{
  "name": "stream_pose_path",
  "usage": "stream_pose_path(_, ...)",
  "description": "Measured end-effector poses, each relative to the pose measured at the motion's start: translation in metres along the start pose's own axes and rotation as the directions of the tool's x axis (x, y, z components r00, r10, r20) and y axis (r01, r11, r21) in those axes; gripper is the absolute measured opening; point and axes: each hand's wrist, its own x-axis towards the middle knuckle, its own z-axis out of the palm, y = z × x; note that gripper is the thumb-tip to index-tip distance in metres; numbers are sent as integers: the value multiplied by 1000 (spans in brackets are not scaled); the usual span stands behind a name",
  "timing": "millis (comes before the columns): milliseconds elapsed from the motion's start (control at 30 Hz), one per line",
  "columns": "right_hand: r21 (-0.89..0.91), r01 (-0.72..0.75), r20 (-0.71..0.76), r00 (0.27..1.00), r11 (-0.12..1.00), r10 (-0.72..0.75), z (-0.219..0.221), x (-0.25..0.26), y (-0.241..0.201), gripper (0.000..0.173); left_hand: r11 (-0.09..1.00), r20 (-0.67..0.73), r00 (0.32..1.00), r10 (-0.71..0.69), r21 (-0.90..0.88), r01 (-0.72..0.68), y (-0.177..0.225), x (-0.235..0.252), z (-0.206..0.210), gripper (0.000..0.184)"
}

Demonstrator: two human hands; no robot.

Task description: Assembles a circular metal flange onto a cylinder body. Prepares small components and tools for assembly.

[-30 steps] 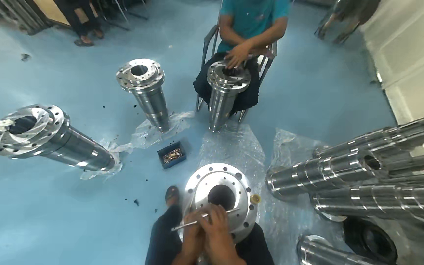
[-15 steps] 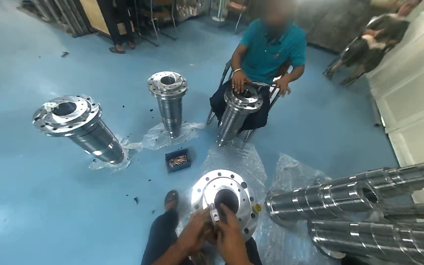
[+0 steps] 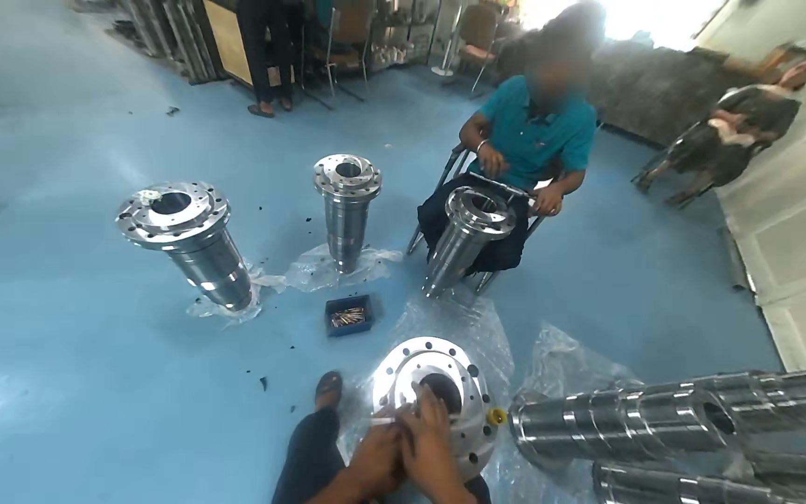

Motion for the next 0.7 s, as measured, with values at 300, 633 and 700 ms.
stream_pose_path(300,-140,-237,-133,967,961,219,-13,-20,19,24,999,-102,994,28,33,-24,0,1,7,50)
stream_pose_path(633,-21,48,-45,998,999,-49,-4,-4,16,45,999,-73,997,21,51,-17,4,3,-2,45)
stream_pose_path(700,-82,113,-13,993,990,-115,-13,-7,19,35,999,-59,998,7,52,-4,6,4,-4,44)
